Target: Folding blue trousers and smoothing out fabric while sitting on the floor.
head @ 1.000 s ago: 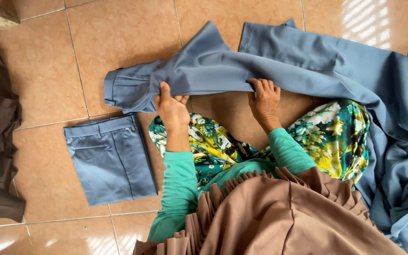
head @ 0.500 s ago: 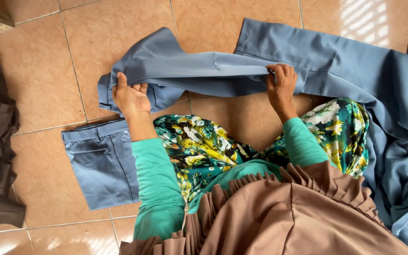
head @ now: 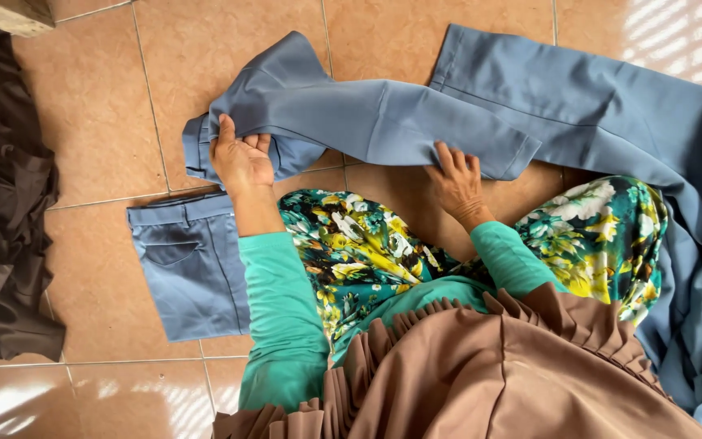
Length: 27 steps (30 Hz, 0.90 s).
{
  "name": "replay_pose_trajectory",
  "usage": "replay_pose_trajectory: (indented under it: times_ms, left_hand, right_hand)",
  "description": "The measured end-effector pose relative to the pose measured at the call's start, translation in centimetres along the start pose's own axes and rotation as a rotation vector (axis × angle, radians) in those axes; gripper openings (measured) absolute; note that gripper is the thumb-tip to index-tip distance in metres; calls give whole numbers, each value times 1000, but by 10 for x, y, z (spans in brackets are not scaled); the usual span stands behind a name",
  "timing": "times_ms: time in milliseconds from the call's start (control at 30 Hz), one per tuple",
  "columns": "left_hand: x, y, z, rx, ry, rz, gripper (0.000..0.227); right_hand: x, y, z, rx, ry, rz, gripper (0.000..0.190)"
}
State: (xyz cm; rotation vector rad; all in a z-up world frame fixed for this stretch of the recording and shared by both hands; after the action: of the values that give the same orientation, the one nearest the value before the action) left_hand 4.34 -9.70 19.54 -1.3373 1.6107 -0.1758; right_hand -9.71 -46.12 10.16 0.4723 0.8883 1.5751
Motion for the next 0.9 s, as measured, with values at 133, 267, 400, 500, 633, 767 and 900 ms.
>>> replay_pose_trajectory:
  times_ms: [133, 267, 400, 500, 633, 767, 900]
  left_hand:
    - [-6, -4, -9, 11, -5, -16, 41]
    - [-29, -10, -17, -9, -13, 36, 32]
    - [-60, -13, 5, -5, 5, 133, 25]
    - [-94, 4, 78, 13, -38, 159, 33]
    - [-124, -63, 72, -82, -143, 158, 12]
    - [-126, -69, 81, -44, -189, 70, 18]
    - [-88, 16, 124, -134, -121, 38, 16]
  right_hand:
    - [27, -10, 16, 69, -91, -30, 36]
    - [34, -54, 16, 338, -204, -46, 35]
    - [1, -69, 39, 95, -266, -112, 24]
    - [-48, -73, 67, -31, -242, -196, 25]
    - [-108, -12, 143, -38, -182, -131, 21]
    - [-148, 30, 181, -163, -32, 0, 2]
    - [-160, 68, 150, -81, 10, 145, 37]
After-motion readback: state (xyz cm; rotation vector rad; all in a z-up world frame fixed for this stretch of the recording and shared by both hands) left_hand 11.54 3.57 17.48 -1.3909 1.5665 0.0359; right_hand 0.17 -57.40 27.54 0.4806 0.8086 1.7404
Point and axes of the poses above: each hand's wrist, its own z-axis towards the middle knuckle, its own y-axis out of the back of the hand, x = y × z, the point moved 2 cm from there along z, towards the middle knuckle, and after that the axes turned 12 degrees about -z, right-handed, at the moved point
